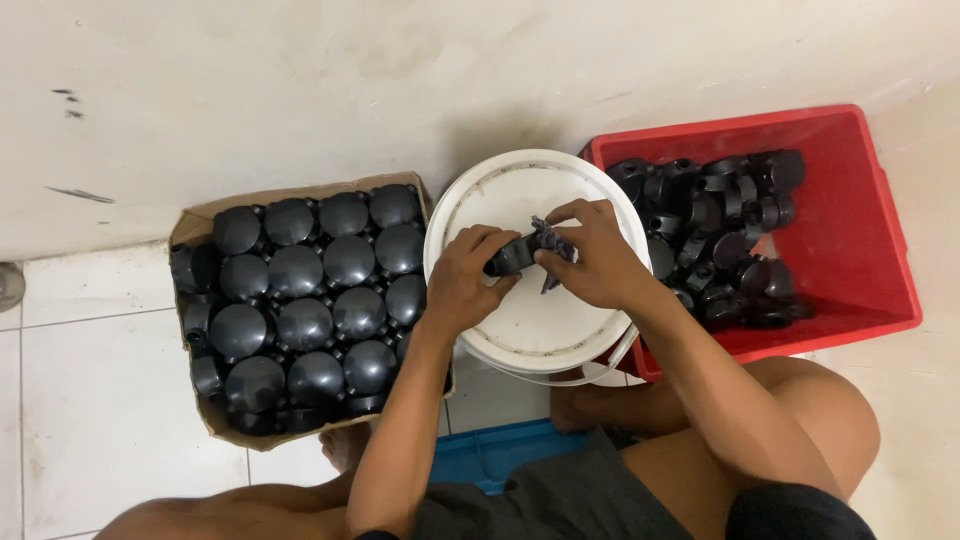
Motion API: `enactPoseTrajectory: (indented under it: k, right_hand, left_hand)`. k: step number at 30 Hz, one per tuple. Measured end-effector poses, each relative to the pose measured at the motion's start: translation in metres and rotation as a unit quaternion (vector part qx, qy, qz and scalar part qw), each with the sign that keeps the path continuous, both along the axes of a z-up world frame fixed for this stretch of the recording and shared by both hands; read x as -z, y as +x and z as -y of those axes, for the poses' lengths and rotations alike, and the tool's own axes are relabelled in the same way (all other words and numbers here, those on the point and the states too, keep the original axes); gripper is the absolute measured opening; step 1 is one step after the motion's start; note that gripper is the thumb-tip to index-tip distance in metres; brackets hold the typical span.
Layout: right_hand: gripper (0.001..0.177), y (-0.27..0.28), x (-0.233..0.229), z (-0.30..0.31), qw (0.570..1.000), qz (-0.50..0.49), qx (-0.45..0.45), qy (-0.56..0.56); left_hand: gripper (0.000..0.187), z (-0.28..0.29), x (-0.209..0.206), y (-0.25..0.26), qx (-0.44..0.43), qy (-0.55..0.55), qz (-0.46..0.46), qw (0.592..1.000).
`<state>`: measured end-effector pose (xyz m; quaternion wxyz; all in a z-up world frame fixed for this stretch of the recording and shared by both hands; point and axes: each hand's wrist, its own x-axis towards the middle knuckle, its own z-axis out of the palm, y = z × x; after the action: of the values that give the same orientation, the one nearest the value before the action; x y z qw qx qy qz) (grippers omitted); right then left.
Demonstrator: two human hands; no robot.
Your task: Wiping black plastic caps with a cloth and transferring them from a box to a bin
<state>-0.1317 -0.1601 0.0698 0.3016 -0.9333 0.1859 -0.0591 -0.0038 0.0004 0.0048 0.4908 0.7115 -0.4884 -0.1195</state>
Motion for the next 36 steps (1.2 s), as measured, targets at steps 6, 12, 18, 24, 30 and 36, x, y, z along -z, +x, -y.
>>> enactPoseTrajectory:
  k: [6, 12, 18, 24, 30, 36]
  right_hand:
    - [0.013, -0.003, 0.025, -0.003, 0.968, 0.054, 0.151, 0.192]
    - [0.014, 0.000, 0.045, -0.012, 0.925, 0.278, 0.120, -0.230]
    - [0.046, 0.000, 0.038, -0.061, 0.942, 0.209, -0.056, -0.256]
    - [0.061, 0.014, 0.032, -0.044, 0.936, 0.166, -0.037, -0.307]
    - [0.059, 0.012, 0.047, -0.027, 0.979, 0.062, 0.057, -0.183]
    - [0.057, 0.004, 0.061, -0.022, 0.964, 0.023, 0.234, 0.128]
  left_hand:
    - [0.053, -0.003, -0.009, -0.002, -0.012, 0.050, -0.090, 0.995]
    - [0.050, -0.006, -0.004, -0.004, -0.039, 0.010, -0.089, 0.995]
    - [0.050, -0.002, 0.019, 0.001, -0.060, -0.056, -0.036, 0.996]
    - [0.040, 0.001, 0.023, 0.001, -0.051, -0.080, -0.025, 0.995]
    - [0.049, -0.001, 0.007, -0.002, -0.051, -0.007, -0.089, 0.995]
    - [0.050, -0.003, -0.016, -0.006, -0.035, 0.080, -0.130, 0.988]
